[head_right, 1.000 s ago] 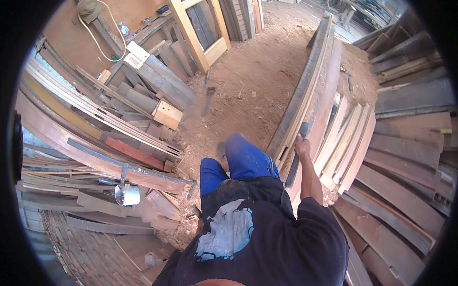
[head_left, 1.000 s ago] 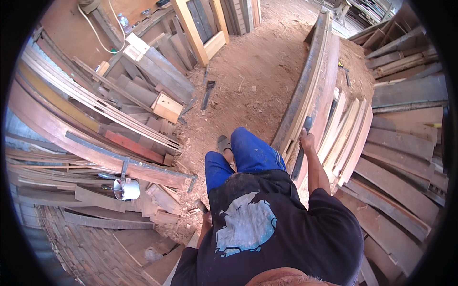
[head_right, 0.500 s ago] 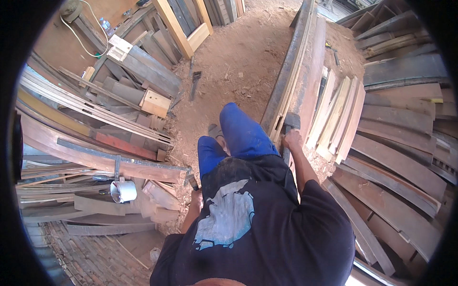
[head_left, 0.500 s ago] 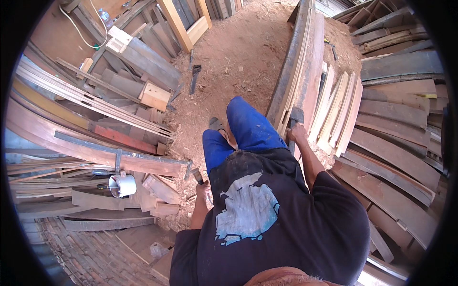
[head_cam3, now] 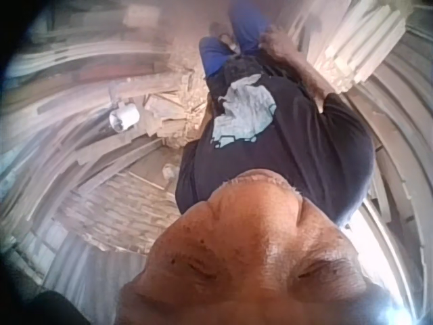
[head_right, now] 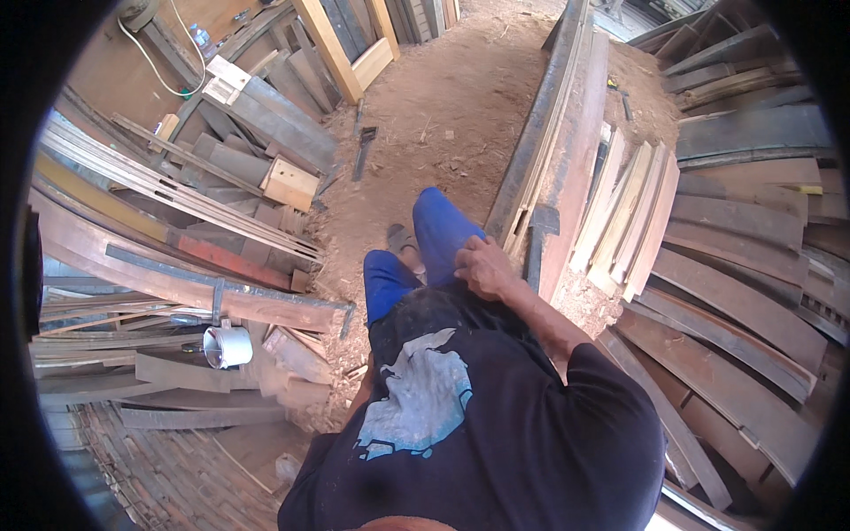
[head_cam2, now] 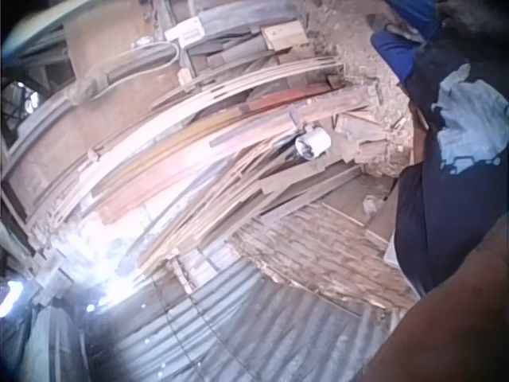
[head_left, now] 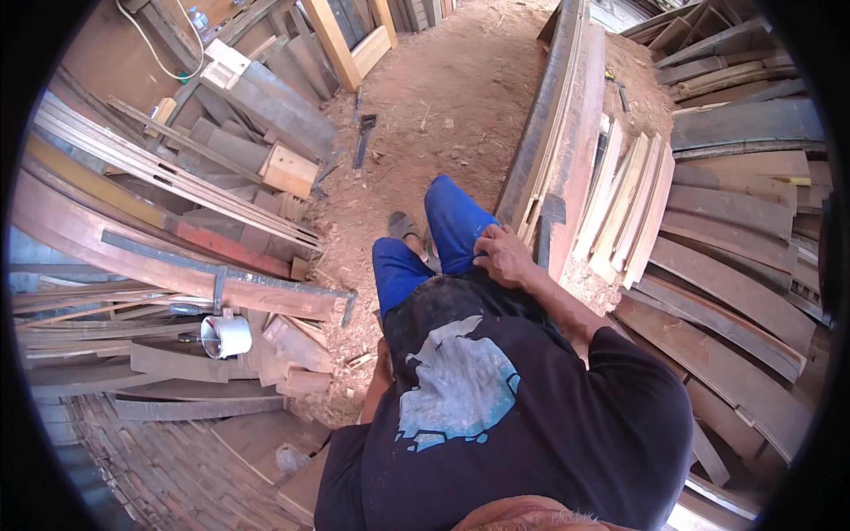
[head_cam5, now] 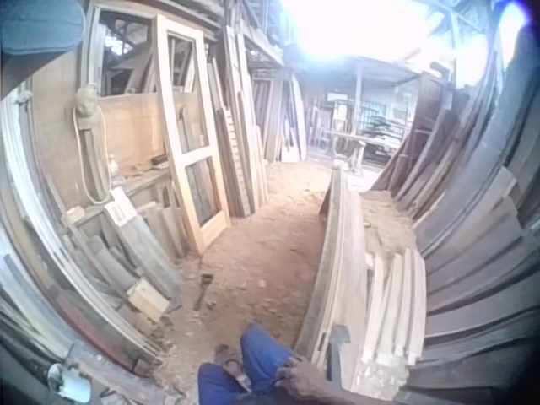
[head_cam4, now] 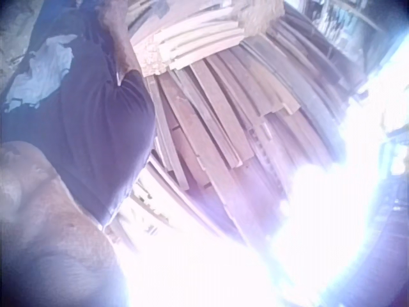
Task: The person uses a hammer and a wooden dowel to repeatedly strike and shape a small piece of wood. They hold the dowel in place with their bare foot while striking it with the hammer.
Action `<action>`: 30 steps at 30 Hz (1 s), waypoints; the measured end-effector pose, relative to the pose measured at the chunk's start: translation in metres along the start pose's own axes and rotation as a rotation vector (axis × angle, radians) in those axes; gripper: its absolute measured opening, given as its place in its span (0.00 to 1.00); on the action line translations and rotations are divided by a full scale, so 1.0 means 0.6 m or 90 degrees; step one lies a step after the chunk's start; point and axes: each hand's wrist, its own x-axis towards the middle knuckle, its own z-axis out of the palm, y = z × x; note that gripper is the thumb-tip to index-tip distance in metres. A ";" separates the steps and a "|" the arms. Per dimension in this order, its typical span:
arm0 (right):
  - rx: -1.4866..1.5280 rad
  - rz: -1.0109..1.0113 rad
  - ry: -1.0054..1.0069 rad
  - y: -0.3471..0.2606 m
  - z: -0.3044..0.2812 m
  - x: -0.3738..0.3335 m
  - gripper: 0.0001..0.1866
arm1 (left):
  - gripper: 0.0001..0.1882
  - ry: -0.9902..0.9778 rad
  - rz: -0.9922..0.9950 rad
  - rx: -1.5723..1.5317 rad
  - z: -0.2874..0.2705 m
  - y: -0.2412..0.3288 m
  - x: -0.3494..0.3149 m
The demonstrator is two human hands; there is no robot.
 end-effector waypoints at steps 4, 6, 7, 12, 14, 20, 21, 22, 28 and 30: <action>0.072 0.010 -0.099 0.000 -0.030 -0.009 0.13 | 0.08 0.012 0.004 -0.010 -0.008 -0.001 0.006; 0.063 0.044 -0.217 -0.018 -0.064 -0.028 0.15 | 0.08 0.011 0.006 -0.005 -0.013 0.003 0.011; 0.055 0.036 -0.207 -0.014 -0.063 -0.033 0.16 | 0.08 0.010 0.007 -0.003 -0.013 0.005 0.014; -0.026 0.060 -0.220 -0.021 -0.084 -0.034 0.17 | 0.07 0.002 0.015 -0.015 -0.018 -0.001 0.032; -0.006 0.102 -0.181 -0.042 -0.122 -0.035 0.16 | 0.06 -0.019 0.004 0.006 -0.015 0.013 0.039; 0.053 -0.014 0.136 -0.080 -0.238 0.013 0.14 | 0.04 -0.079 -0.004 -0.057 0.001 0.040 0.099; 0.044 0.053 0.122 -0.095 -0.261 0.033 0.14 | 0.04 -0.097 -0.008 -0.087 0.007 0.042 0.114; 0.028 0.051 0.161 -0.103 -0.271 0.060 0.15 | 0.04 -0.123 -0.008 -0.145 0.009 0.041 0.130; -0.051 0.162 0.342 -0.048 -0.195 0.188 0.22 | 0.03 -0.121 0.002 -0.022 0.034 0.026 0.167; -0.097 0.215 0.313 -0.013 -0.156 0.186 0.27 | 0.03 -0.128 -0.010 0.027 0.040 0.032 0.146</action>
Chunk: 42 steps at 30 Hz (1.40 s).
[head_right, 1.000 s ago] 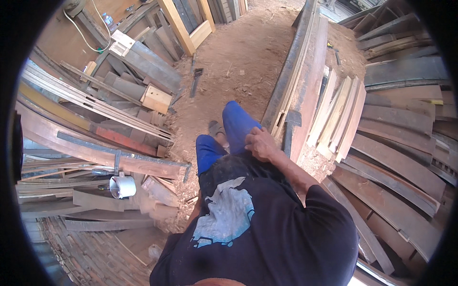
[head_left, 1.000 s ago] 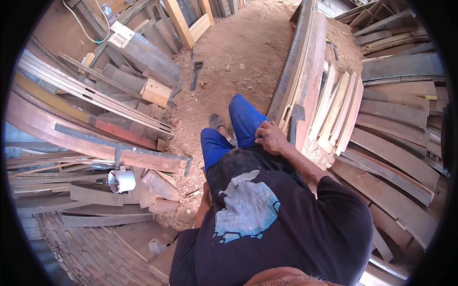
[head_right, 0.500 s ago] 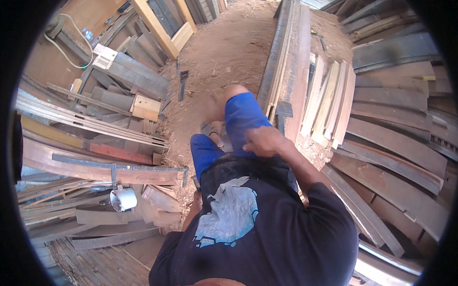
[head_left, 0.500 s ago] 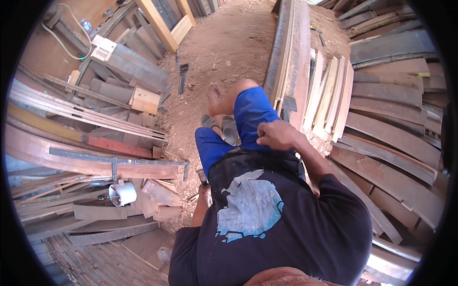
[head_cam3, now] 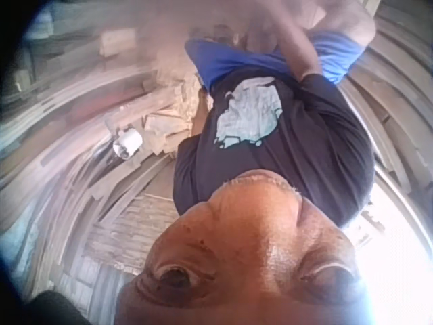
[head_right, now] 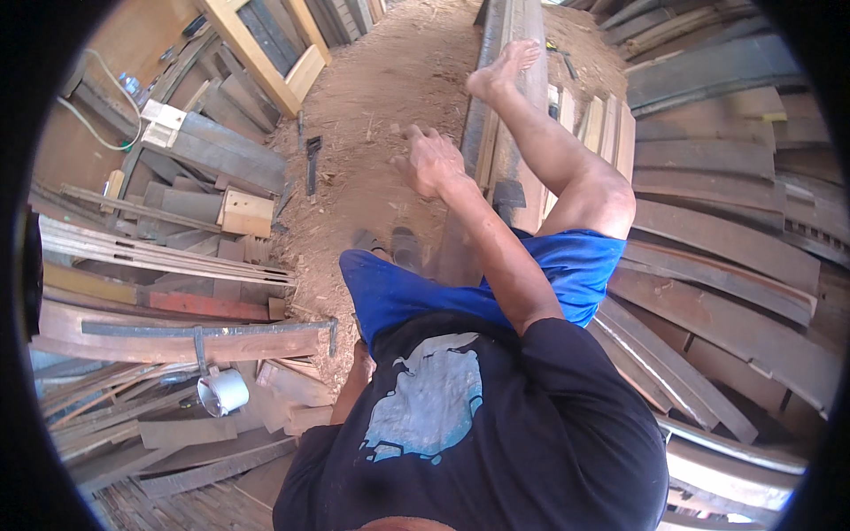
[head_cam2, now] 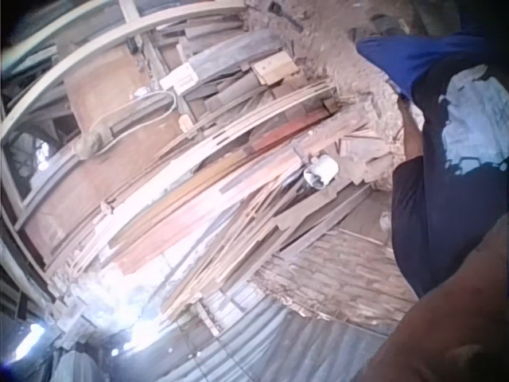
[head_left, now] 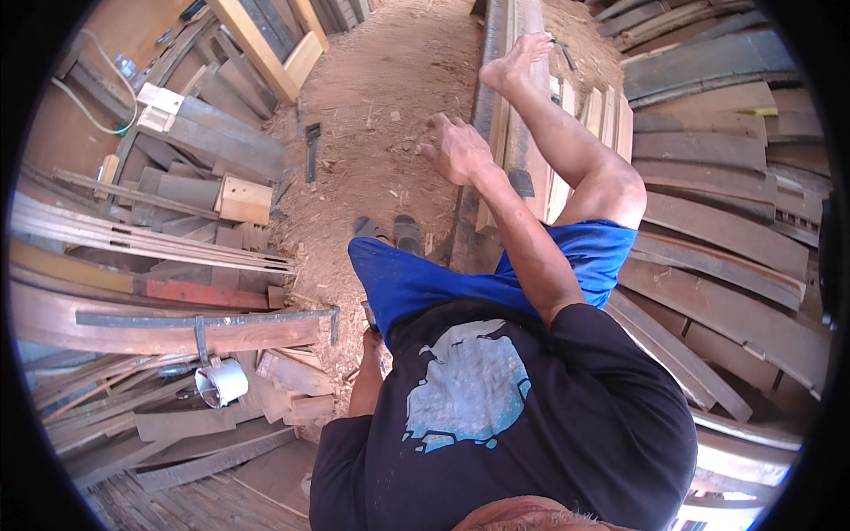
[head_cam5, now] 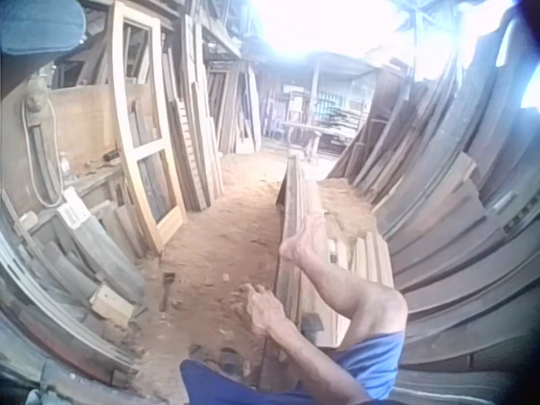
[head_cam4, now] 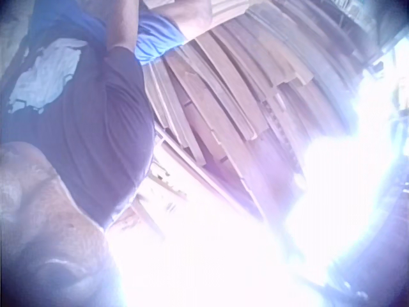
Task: The person uses a hammer and a wooden dowel to repeatedly strike and shape a small piece of wood. They hold the dowel in place with their bare foot while striking it with the hammer.
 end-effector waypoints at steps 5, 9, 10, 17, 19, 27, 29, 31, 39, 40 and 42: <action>0.021 0.234 -0.115 0.152 0.024 -0.031 0.33 | 0.03 -0.016 -0.026 0.091 0.002 -0.004 -0.041; 0.050 0.340 -0.149 0.246 0.041 -0.060 0.34 | 0.03 -0.018 -0.033 0.118 0.006 0.002 -0.045; 0.047 0.355 -0.160 0.261 0.058 -0.069 0.35 | 0.03 -0.018 -0.035 0.122 0.006 0.004 -0.043; 0.115 0.470 -0.098 0.250 0.192 -0.107 0.36 | 0.04 -0.003 -0.022 0.121 0.026 0.028 -0.028; 0.140 0.474 -0.069 0.253 0.205 -0.109 0.36 | 0.04 -0.004 -0.015 0.116 0.035 0.026 -0.021; 0.200 0.535 -0.056 0.223 0.212 -0.128 0.34 | 0.05 0.011 -0.031 0.111 0.034 0.011 -0.053; 0.187 0.549 -0.048 0.209 0.205 -0.128 0.32 | 0.05 0.021 -0.040 0.113 0.033 0.019 -0.054; 0.164 0.556 -0.029 0.212 0.208 -0.122 0.28 | 0.06 0.028 -0.046 0.120 0.031 0.029 -0.054; 0.155 0.524 0.001 0.274 0.228 -0.082 0.27 | 0.07 0.072 -0.057 0.161 0.017 0.077 -0.046; 0.164 0.519 -0.013 0.275 0.228 -0.080 0.28 | 0.07 0.077 -0.057 0.167 0.013 0.085 -0.043; 0.173 0.516 -0.040 0.272 0.210 -0.082 0.29 | 0.07 0.083 -0.060 0.180 0.009 0.097 -0.038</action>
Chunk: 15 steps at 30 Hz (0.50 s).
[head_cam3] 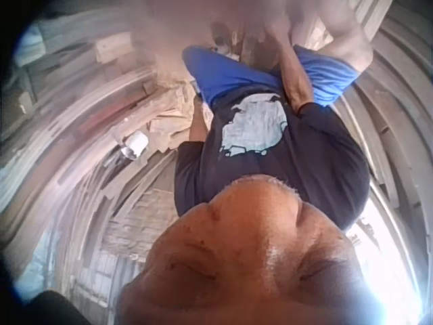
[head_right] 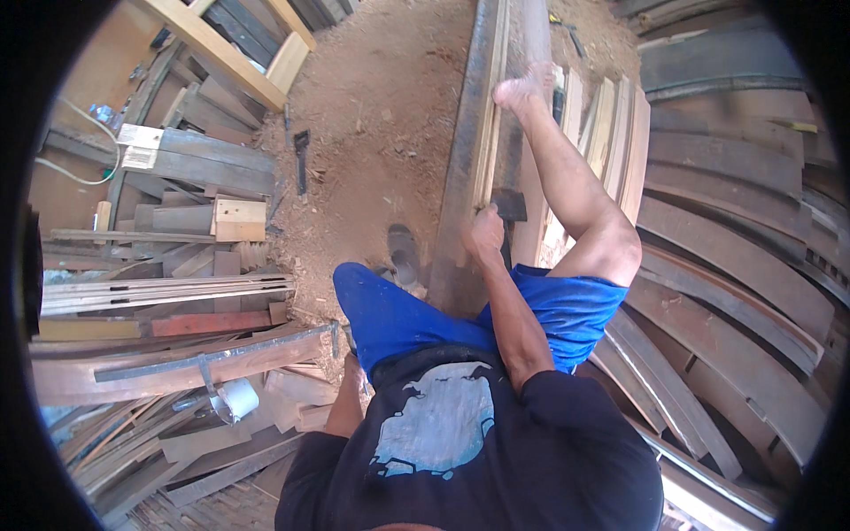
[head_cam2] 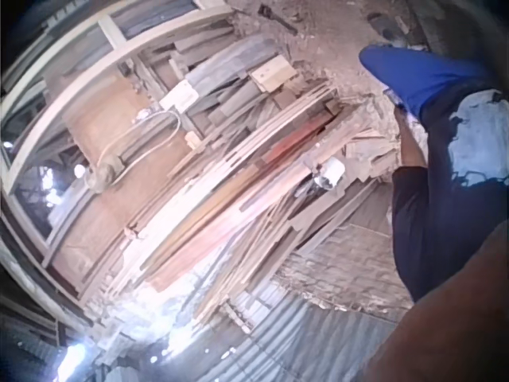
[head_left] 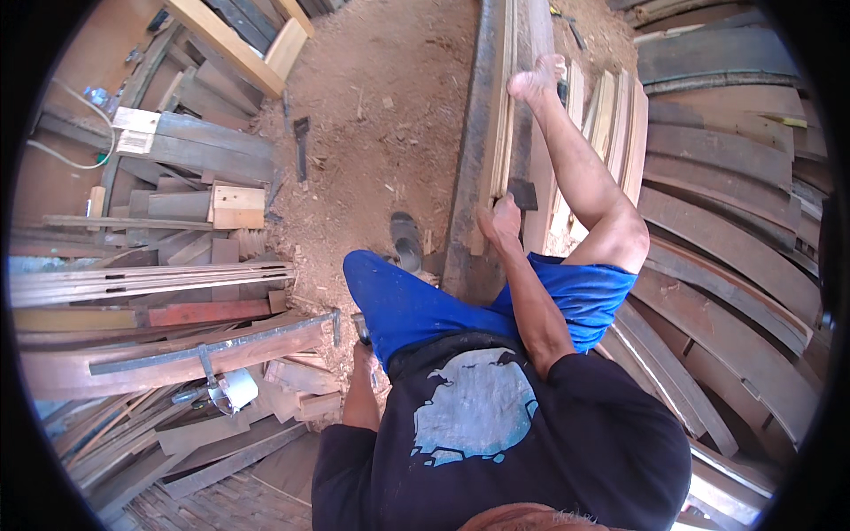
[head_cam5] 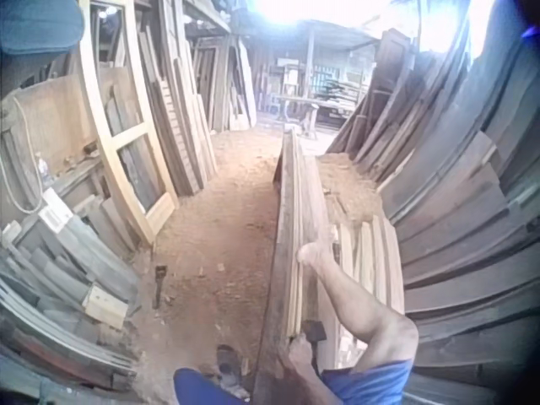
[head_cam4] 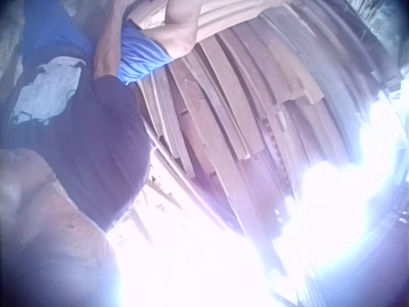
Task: The person uses a hammer and a wooden dowel to repeatedly strike and shape a small piece of wood. They hold the dowel in place with their bare foot while striking it with the hammer.
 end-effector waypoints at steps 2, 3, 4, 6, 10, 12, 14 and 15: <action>-0.001 0.003 -0.022 -0.012 -0.016 -0.009 0.29 | 0.07 0.004 -0.004 0.017 -0.007 0.017 0.005; -0.005 -0.006 -0.030 -0.007 -0.018 -0.007 0.32 | 0.07 0.006 -0.004 0.027 -0.011 0.033 0.014; -0.016 -0.014 -0.032 -0.001 -0.021 -0.008 0.32 | 0.07 0.009 -0.008 0.039 -0.012 0.048 0.023; -0.034 -0.030 -0.035 0.003 -0.031 -0.013 0.33 | 0.07 0.033 -0.047 0.057 -0.011 0.092 0.042; 0.111 0.002 -0.078 0.071 -0.089 -0.005 0.31 | 0.08 0.043 0.002 0.163 -0.020 0.178 0.083; -0.002 0.058 -0.055 0.105 -0.107 -0.015 0.31 | 0.09 0.013 0.061 0.187 -0.026 0.215 0.125; -0.172 0.156 -0.117 0.124 -0.081 -0.017 0.33 | 0.09 -0.028 0.024 0.220 -0.016 0.269 0.132; -0.210 0.186 -0.131 0.132 -0.047 -0.019 0.33 | 0.09 -0.022 0.050 0.267 -0.010 0.294 0.137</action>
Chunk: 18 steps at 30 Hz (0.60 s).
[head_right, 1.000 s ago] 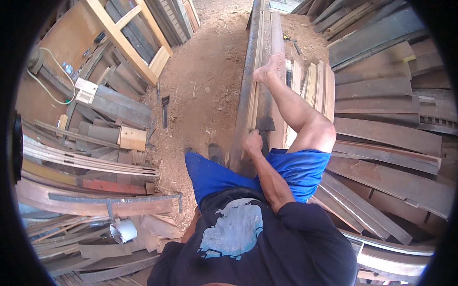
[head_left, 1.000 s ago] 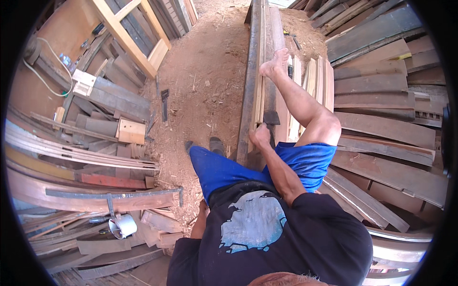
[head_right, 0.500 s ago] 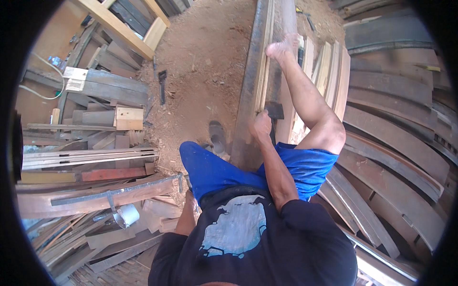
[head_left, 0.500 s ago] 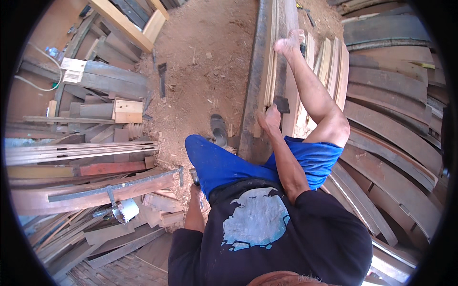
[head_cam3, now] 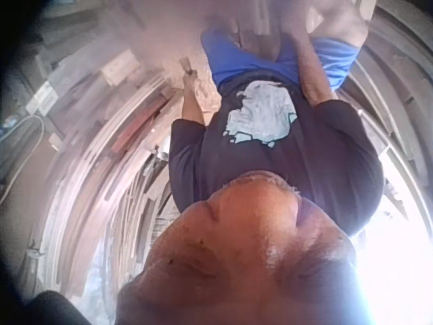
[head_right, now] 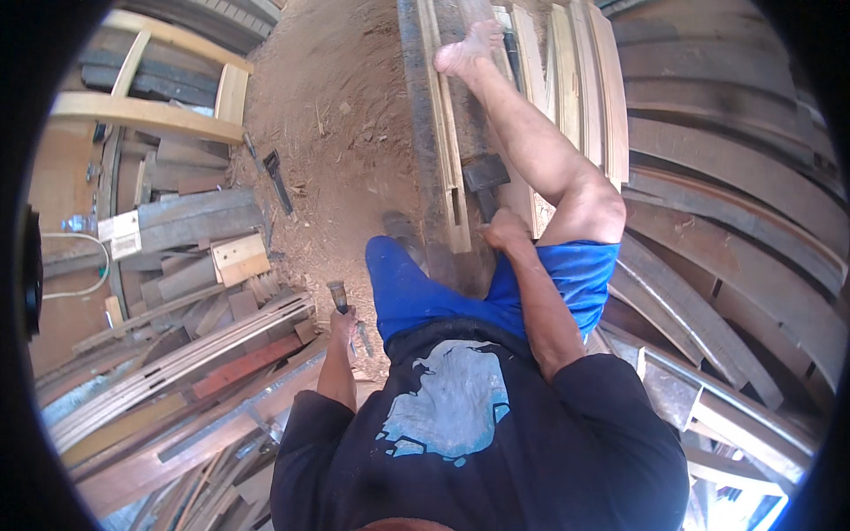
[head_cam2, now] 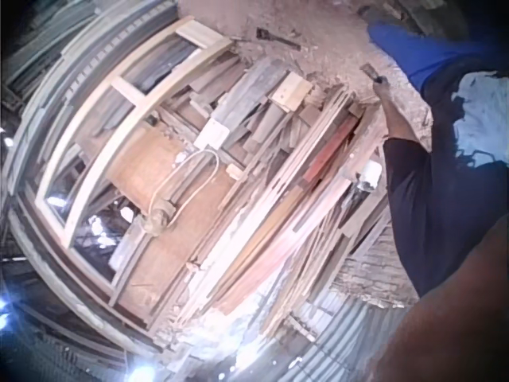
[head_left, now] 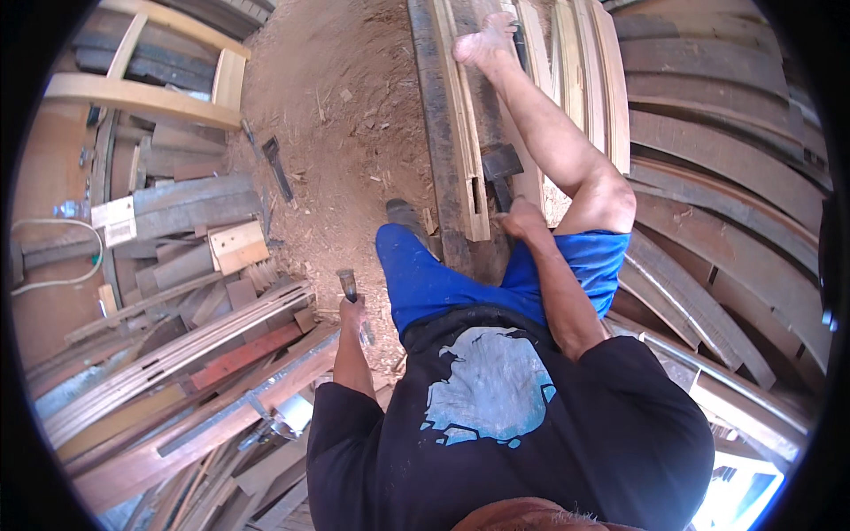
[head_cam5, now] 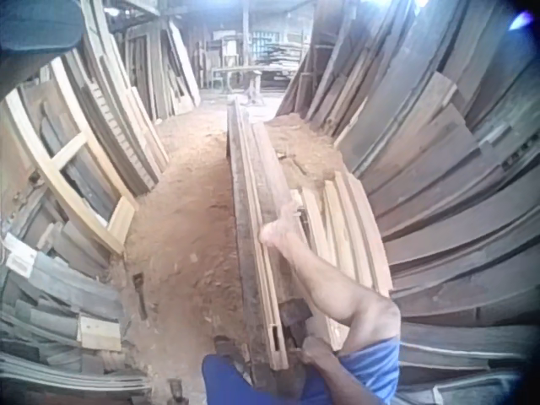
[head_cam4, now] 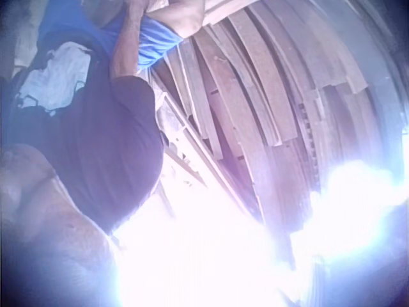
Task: The person uses a hammer and a wooden dowel to repeatedly strike and shape a small piece of wood. They hold the dowel in place with their bare foot while striking it with the hammer.
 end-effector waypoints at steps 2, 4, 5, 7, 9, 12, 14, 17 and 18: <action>-0.029 0.030 0.011 -0.044 0.021 -0.013 0.28 | 0.13 0.055 0.047 0.079 -0.015 0.019 0.009; -0.001 -0.016 -0.004 -0.023 0.028 0.016 0.34 | 0.15 0.093 0.134 0.153 -0.016 0.076 0.017; 0.012 -0.042 -0.011 -0.017 0.034 0.026 0.37 | 0.16 0.114 0.177 0.187 -0.019 0.108 0.017; 0.076 -0.026 -0.005 0.006 0.001 0.013 0.31 | 0.18 0.120 0.230 0.274 0.003 0.211 0.027; 0.129 -0.035 -0.021 0.016 -0.019 0.005 0.25 | 0.19 0.161 0.322 0.294 0.031 0.291 -0.008; 0.354 -0.141 0.057 0.006 0.041 0.043 0.18 | 0.19 0.236 0.408 0.238 0.039 0.348 -0.114; 0.501 -0.171 -0.002 0.013 0.022 0.025 0.16 | 0.18 0.198 0.470 0.134 0.069 0.372 -0.149; 0.593 -0.234 -0.037 0.018 -0.028 -0.030 0.17 | 0.19 0.111 0.491 0.011 0.100 0.396 -0.205; 0.607 -0.284 -0.025 0.023 -0.034 -0.047 0.18 | 0.20 0.077 0.483 -0.025 0.108 0.403 -0.224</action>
